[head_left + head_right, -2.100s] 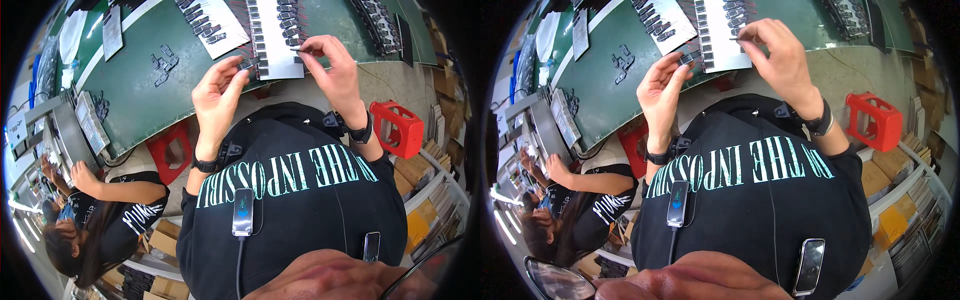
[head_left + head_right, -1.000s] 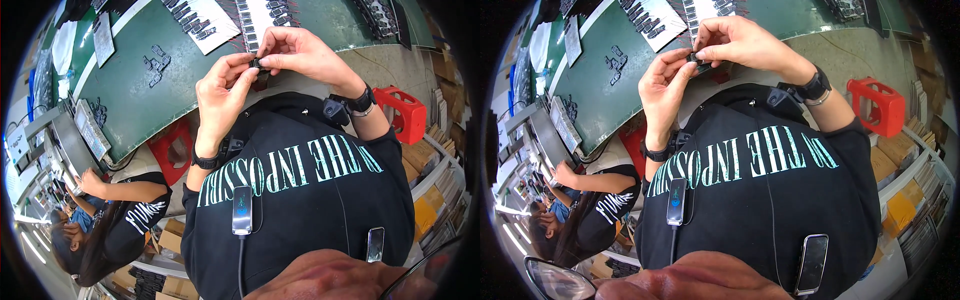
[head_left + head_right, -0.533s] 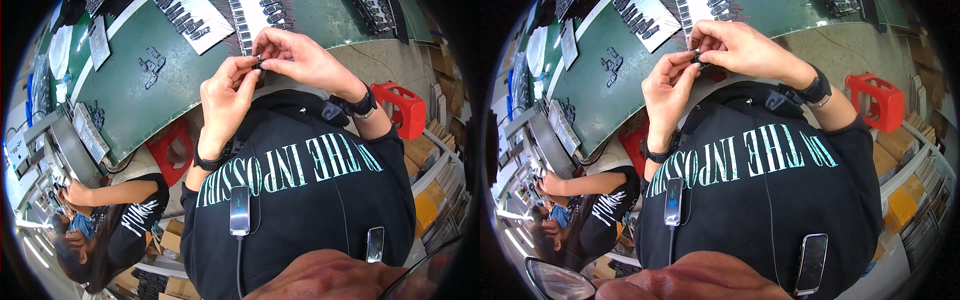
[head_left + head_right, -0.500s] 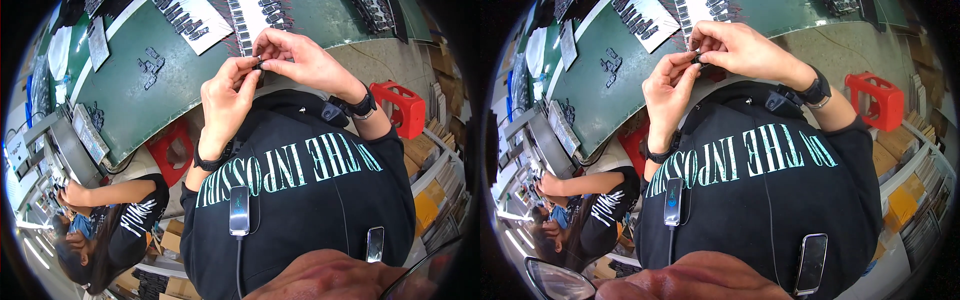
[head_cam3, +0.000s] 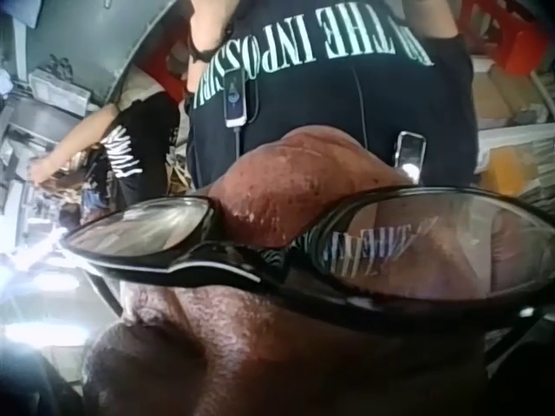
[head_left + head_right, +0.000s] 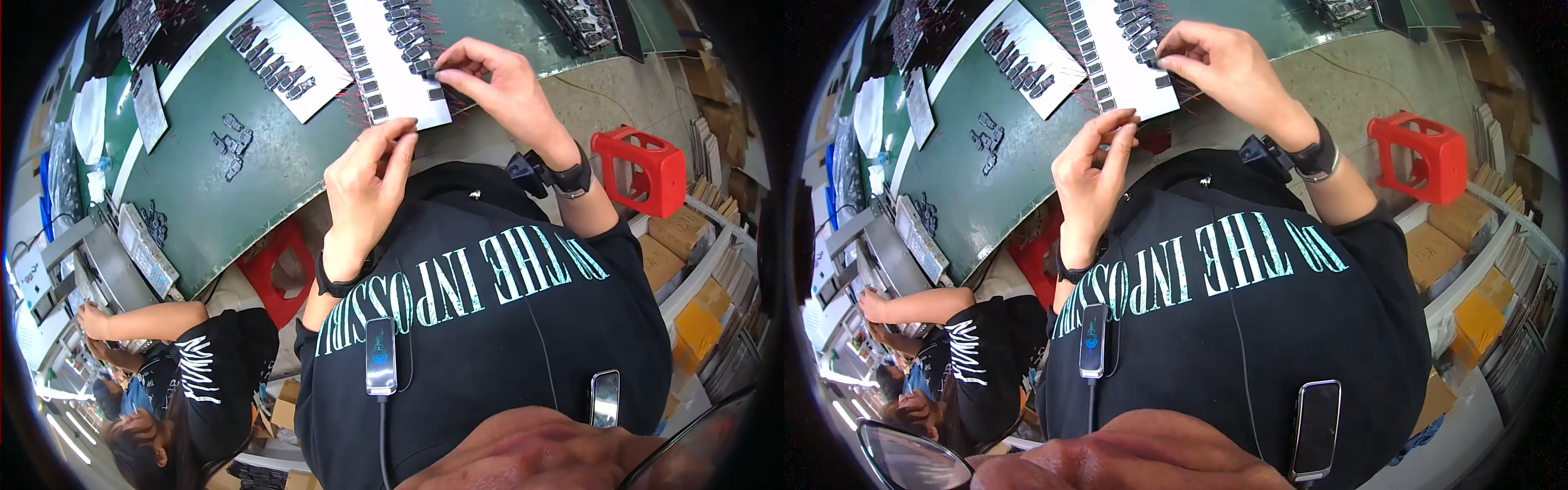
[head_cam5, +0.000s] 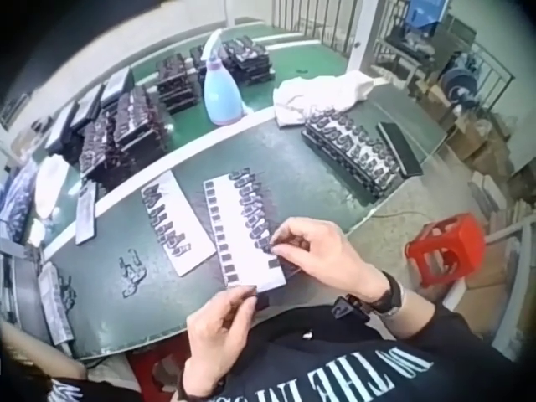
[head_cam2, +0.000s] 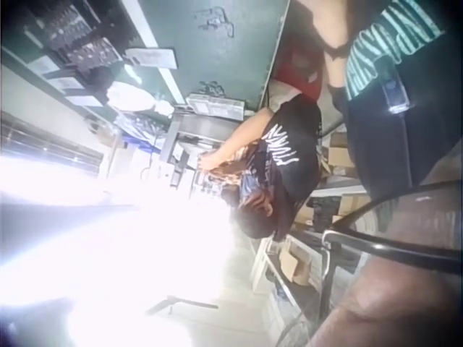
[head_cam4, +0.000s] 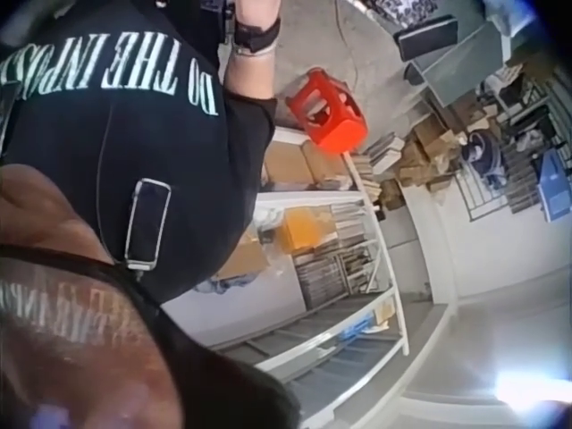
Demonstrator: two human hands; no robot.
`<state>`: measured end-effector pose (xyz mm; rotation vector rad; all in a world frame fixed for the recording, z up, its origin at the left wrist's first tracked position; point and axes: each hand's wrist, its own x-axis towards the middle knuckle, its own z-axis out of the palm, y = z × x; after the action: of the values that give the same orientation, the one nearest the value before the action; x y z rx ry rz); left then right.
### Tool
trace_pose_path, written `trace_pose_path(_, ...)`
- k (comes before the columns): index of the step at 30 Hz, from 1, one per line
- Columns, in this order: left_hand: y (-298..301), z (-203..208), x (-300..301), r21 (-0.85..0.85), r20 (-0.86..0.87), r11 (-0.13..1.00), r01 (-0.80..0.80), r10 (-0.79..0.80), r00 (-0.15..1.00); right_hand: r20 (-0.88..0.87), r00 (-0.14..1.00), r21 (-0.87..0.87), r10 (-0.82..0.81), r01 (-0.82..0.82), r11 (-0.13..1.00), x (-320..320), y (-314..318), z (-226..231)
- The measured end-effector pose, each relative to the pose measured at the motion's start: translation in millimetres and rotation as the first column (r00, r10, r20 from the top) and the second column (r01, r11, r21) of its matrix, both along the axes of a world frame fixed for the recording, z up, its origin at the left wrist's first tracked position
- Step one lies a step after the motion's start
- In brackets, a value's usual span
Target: The person picks up a small electronic component by hand, fits it into a plastic housing, and presses the assembled unit onto a white tray. This process is repeated for several components, housings, and tray slots.
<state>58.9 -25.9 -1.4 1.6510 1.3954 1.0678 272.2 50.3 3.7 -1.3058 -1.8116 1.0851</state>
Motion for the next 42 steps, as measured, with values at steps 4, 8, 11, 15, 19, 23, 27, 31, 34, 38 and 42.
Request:
trace_pose_path(4, -2.1, -0.3, -0.4, 0.003, -0.014, 1.000, -0.008, 0.008, 1.000, 0.052, 0.998, 0.018, -0.024, 0.023, 1.000, -2.5, -1.8, -8.0)
trace_pose_path(8, -2.0, -2.7, -2.2, 0.009, -0.006, 1.000, -0.014, 0.014, 1.000, 0.145, 0.987, 0.282, -0.067, 0.024, 0.959, -5.0, -2.5, -10.3)
trace_pose_path(11, -4.1, -5.5, -7.8, 0.010, 0.006, 0.999, -0.030, 0.030, 1.000, 0.214, 0.969, 0.578, -0.126, -0.021, 0.816, -8.9, -5.1, -10.1)
trace_pose_path(15, -9.1, -8.3, -19.6, -0.005, 0.049, 0.996, -0.091, 0.091, 0.995, 0.322, 0.938, 0.531, -0.126, -0.068, 0.844, -8.6, -22.1, -4.8)
trace_pose_path(19, -10.5, -9.9, -23.7, 0.053, 0.029, 0.990, -0.133, 0.132, 0.991, 0.370, 0.921, 0.610, -0.123, -0.141, 0.780, -7.5, -26.4, -10.3)
trace_pose_path(23, 4.8, 0.6, -16.8, 0.301, -0.222, 0.951, -0.076, 0.148, 0.964, 0.355, 0.928, 0.627, -0.112, -0.147, 0.765, -9.0, -25.5, -10.7)
trace_pose_path(27, 32.9, 4.4, -5.3, 0.497, -0.453, 0.864, 0.078, 0.182, 0.873, 0.334, 0.938, 0.589, -0.086, -0.137, 0.796, -9.8, -24.0, -7.3)
trace_pose_path(31, 57.3, 2.8, 5.5, 0.526, -0.536, 0.836, 0.158, 0.182, 0.824, 0.315, 0.947, 0.542, -0.059, -0.128, 0.831, -6.0, -23.6, -8.0)
trace_pose_path(34, 69.6, 3.6, 10.3, 0.552, -0.552, 0.816, 0.170, 0.206, 0.808, 0.302, 0.953, 0.539, -0.011, -0.161, 0.827, -3.8, -20.9, -8.2)
trace_pose_path(38, 78.4, 4.5, 11.2, 0.469, -0.569, 0.854, 0.227, 0.096, 0.816, 0.294, 0.956, 0.528, 0.007, -0.169, 0.832, -2.9, -20.0, -6.5)
trace_pose_path(42, 83.9, 3.3, 8.8, 0.477, -0.559, 0.842, 0.252, 0.069, 0.826, 0.272, 0.962, 0.539, -0.028, -0.128, 0.833, -6.4, -25.1, -5.9)
